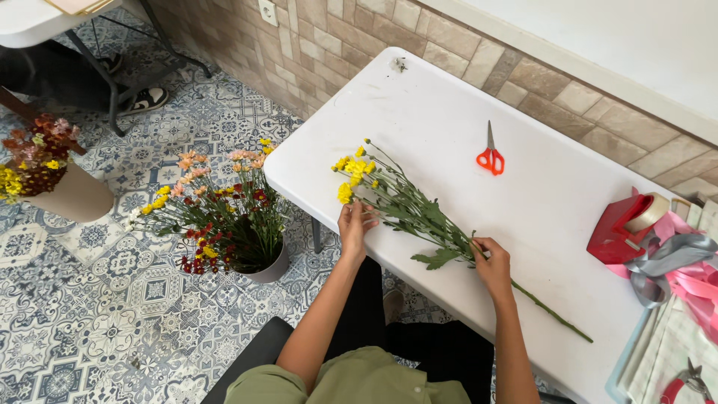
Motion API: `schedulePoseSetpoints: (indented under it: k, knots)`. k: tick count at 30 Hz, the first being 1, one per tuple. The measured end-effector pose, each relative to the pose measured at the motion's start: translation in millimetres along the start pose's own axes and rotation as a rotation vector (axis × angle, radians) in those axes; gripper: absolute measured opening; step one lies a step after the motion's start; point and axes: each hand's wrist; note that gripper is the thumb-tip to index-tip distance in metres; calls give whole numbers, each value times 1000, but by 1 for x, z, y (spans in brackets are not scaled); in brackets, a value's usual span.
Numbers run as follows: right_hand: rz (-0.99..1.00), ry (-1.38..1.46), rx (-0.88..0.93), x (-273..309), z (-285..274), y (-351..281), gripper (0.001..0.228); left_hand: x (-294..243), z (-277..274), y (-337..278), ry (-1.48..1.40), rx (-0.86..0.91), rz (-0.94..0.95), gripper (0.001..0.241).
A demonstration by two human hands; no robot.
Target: The person arranges yellow and pink flowers into a bouquet, trimming the stems with shears and checking the placement of individual flowers.
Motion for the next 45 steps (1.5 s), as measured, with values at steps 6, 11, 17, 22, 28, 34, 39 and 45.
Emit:
schedulePoseSetpoints:
  k: [6, 11, 17, 22, 28, 34, 39, 45]
  knots:
    - [42, 38, -2, 5, 0, -1, 12, -9, 15, 8, -25, -177, -50, 30]
    - [57, 10, -9, 5, 1, -2, 18, -20, 23, 3, 98, -185, 40, 75]
    - [32, 25, 35, 13, -11, -7, 35, -23, 23, -26, 827, -128, 251, 121]
    - [2, 0, 30, 7, -24, -22, 43, -36, 62, -76, 845, 142, 677, 75]
    - [18, -40, -40, -27, -38, -51, 38, 26, 89, -89, 934, 792, 993, 22]
    - [24, -225, -121, -60, -59, -82, 20, 80, 108, -102, 1217, 1291, 925, 47]
    - [40, -213, -197, -75, -66, -96, 13, 123, 94, -85, 1350, 1320, 963, 28]
    - [-7, -194, -270, -79, -60, -96, 13, 114, 92, -86, 1327, 1307, 1051, 22]
Point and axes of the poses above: each hand's wrist, its own y-axis towards the middle knuckle, its own z-axis out of the palm, x = y × z, and after that the axes turned 12 degrees about -y, right-handed
